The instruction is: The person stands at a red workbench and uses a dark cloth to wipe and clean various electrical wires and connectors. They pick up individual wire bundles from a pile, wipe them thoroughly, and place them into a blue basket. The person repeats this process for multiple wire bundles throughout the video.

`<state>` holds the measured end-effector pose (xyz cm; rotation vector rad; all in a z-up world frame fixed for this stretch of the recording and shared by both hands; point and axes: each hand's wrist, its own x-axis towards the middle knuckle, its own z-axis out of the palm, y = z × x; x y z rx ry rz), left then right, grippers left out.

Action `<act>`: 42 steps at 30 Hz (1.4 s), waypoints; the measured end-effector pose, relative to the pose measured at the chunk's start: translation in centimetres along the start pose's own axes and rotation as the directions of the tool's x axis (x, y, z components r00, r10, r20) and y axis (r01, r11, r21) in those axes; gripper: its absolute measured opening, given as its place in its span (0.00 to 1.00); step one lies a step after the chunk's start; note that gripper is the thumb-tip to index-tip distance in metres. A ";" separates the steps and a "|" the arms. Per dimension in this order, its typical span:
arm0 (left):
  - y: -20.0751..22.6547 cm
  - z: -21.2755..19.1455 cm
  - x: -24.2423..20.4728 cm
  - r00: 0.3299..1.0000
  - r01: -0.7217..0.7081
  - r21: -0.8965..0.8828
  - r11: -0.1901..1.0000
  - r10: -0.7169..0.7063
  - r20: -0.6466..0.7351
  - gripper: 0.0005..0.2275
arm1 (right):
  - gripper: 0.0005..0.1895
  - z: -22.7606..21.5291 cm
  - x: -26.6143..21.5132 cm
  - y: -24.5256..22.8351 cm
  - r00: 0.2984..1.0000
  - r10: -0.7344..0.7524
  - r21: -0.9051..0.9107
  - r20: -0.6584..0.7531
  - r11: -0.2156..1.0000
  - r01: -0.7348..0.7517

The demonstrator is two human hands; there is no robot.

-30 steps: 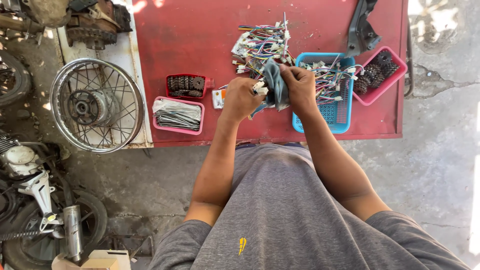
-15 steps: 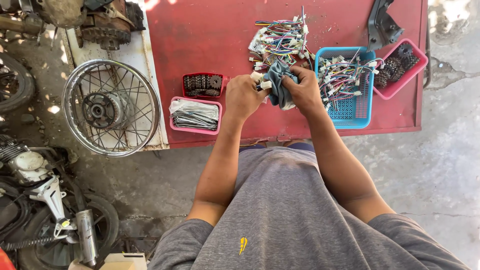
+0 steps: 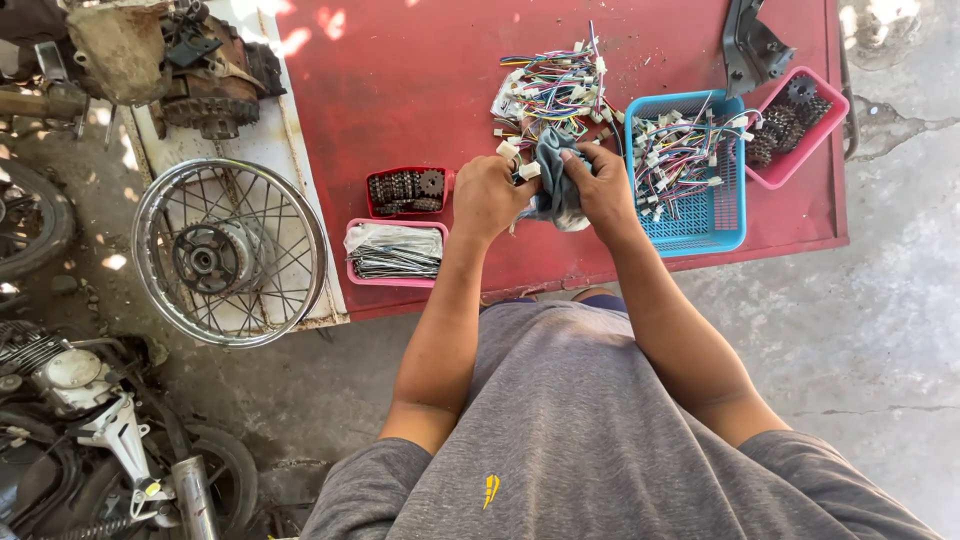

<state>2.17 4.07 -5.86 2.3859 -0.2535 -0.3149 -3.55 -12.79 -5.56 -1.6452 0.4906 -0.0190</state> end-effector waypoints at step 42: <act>3.1 3.6 0.1 0.912 0.104 -0.813 0.573 -0.381 -0.152 0.10 | 0.10 -3.6 0.0 2.7 0.947 0.004 -0.132 0.320 0.990 0.041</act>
